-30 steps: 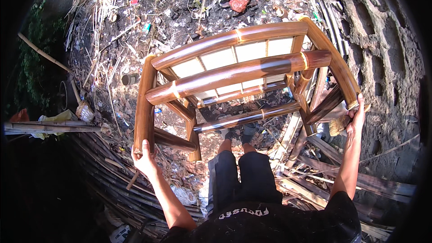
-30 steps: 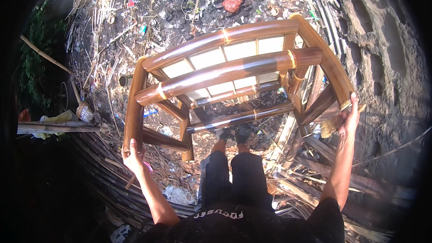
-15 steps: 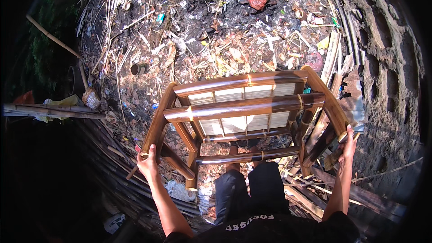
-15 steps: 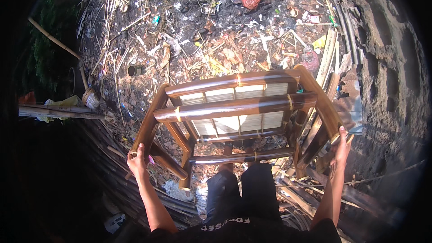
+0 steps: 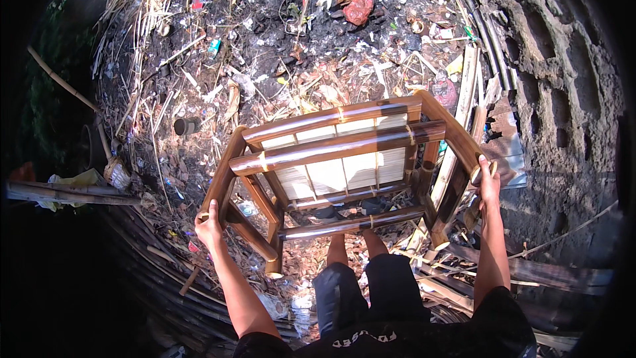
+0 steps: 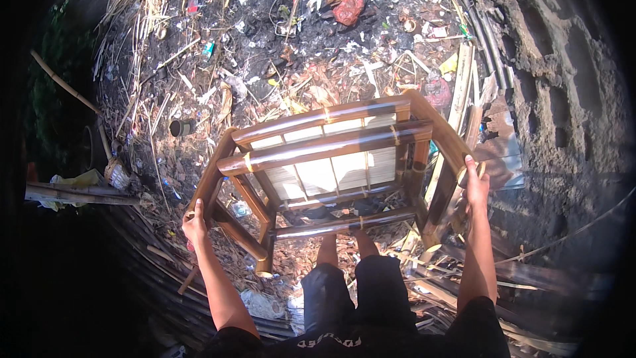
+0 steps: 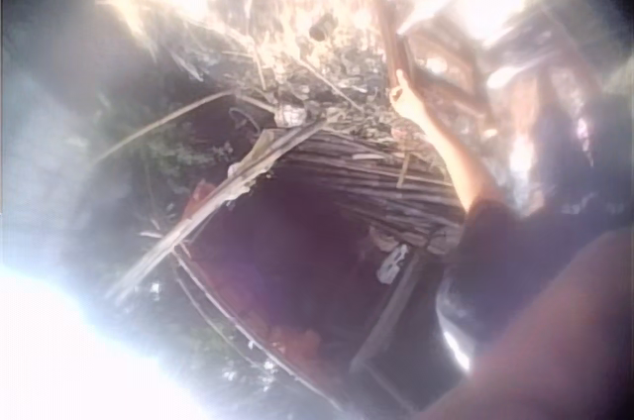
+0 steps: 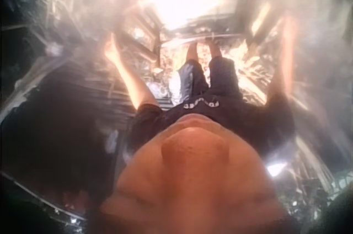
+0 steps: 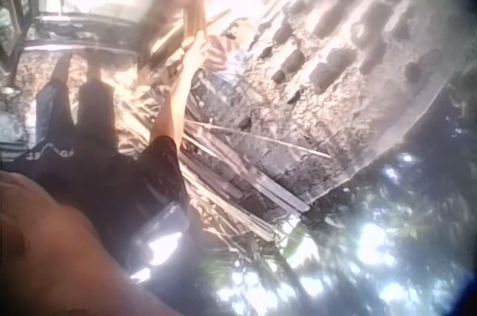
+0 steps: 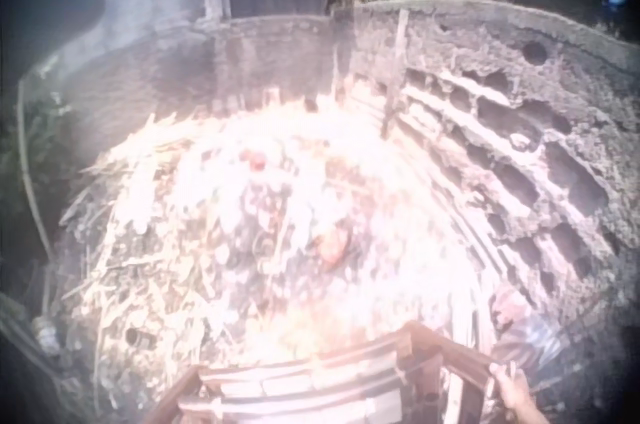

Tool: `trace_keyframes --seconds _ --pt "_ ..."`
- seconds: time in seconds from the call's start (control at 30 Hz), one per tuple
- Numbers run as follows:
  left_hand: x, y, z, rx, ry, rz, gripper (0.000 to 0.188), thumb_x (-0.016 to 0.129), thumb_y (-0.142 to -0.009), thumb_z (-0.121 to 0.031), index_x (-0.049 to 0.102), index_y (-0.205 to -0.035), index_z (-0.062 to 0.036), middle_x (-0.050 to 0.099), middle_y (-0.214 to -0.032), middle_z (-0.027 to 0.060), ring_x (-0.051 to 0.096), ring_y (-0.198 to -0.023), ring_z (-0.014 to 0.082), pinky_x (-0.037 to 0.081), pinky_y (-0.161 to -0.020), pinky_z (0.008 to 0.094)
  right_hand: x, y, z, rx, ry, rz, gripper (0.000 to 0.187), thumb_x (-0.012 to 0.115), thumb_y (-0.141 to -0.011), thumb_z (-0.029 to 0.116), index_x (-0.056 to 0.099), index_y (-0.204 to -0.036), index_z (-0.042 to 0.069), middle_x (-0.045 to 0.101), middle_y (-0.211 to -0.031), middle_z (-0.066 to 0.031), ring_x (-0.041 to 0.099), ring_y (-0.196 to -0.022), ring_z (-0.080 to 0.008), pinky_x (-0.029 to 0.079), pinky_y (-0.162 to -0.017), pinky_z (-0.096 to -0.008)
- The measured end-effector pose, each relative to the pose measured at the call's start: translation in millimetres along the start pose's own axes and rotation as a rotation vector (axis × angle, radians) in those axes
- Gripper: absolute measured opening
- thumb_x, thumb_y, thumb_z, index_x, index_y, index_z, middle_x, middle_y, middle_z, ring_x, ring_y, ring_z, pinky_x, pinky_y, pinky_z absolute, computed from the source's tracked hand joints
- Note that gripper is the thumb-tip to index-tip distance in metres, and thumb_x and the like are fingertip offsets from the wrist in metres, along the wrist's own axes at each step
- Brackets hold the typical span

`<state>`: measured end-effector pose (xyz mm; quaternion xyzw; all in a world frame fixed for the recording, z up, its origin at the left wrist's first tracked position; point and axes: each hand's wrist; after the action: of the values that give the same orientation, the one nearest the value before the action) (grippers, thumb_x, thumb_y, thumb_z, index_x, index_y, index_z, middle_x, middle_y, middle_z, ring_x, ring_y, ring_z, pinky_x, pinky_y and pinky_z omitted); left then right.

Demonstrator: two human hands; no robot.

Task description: The person paints a bamboo chair with dark varnish using a brush, repeatedly dipping the brush into a container and applying the finish to the frame and seat. The chair is repositioned several times to access different sides.

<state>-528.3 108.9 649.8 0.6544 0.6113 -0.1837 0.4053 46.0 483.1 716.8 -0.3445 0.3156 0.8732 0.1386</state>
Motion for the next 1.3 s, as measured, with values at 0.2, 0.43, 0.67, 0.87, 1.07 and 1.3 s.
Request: trace_keyframes --seconds 0.2,0.43,0.67,0.87,1.07,1.3 --pt "43 -81 1 0.151 -0.285 -0.068 0.094 0.081 -0.062 -0.070 0.068 -0.114 0.0073 0.073 -0.095 0.0233 0.073 -0.079 0.0318 0.056 -0.076 0.0402 64 -72 33 -0.136 0.316 -0.027 0.114 0.065 -0.069 0.083 0.057 -0.120 -0.019 0.068 -0.111 -0.0295 0.067 -0.104 -0.0372 0.049 -0.093 -0.0425" --pt "91 -100 -82 -0.033 -0.405 0.055 0.092 0.078 -0.063 -0.073 0.071 -0.102 0.0102 0.073 -0.097 0.0213 0.072 -0.075 0.0303 0.056 -0.073 0.0404 116 -104 99 -0.130 0.509 -0.003 0.103 0.056 -0.065 0.092 0.072 -0.078 -0.009 0.068 -0.070 -0.0137 0.065 -0.058 -0.0218 0.046 -0.054 -0.0344" --pt "129 -123 -107 -0.021 -0.432 0.091 0.087 0.076 -0.065 -0.071 0.072 -0.099 0.0096 0.073 -0.094 0.0193 0.072 -0.072 0.0295 0.056 -0.072 0.0385 156 -138 125 -0.085 0.616 0.063 0.103 0.046 -0.072 0.091 0.075 -0.091 -0.005 0.071 -0.073 -0.0133 0.070 -0.073 -0.0236 0.051 -0.073 -0.0355" --pt "149 -145 -100 -0.038 -0.456 0.134 0.098 0.073 -0.066 -0.075 0.064 -0.117 0.0092 0.069 -0.112 0.0231 0.070 -0.096 0.0336 0.054 -0.086 0.0411 168 -146 132 -0.093 0.674 0.057 0.104 0.045 -0.073 0.091 0.074 -0.097 -0.006 0.072 -0.075 -0.0122 0.071 -0.073 -0.0230 0.052 -0.071 -0.0350" --pt "154 -159 -72 0.087 -0.543 -0.066 0.145 0.069 -0.063 -0.083 0.006 -0.155 0.0092 0.069 -0.106 0.0258 0.071 -0.074 0.0289 0.056 -0.070 0.0379 146 -162 84 -0.240 0.587 0.104 0.102 0.045 -0.081 0.086 0.069 -0.086 -0.013 0.067 -0.066 -0.0158 0.069 -0.059 -0.0245 0.048 -0.051 -0.0373" --pt "90 -16 6 0.142 -0.501 0.050 0.128 0.068 -0.071 -0.079 0.023 -0.152 0.0095 0.039 -0.145 0.0367 0.044 -0.134 0.0464 0.037 -0.113 0.0455 69 -44 -63 -0.029 0.443 0.352 0.052 0.060 -0.095 0.051 0.065 -0.085 0.000 0.065 -0.064 -0.0087 0.064 -0.051 -0.0181 0.045 -0.045 -0.0309"
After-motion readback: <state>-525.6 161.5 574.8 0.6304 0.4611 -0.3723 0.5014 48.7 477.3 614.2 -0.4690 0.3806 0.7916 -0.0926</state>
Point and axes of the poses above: each hand's wrist, its own y-axis away from the middle knuckle, its own x-axis out of the palm, z = x × y
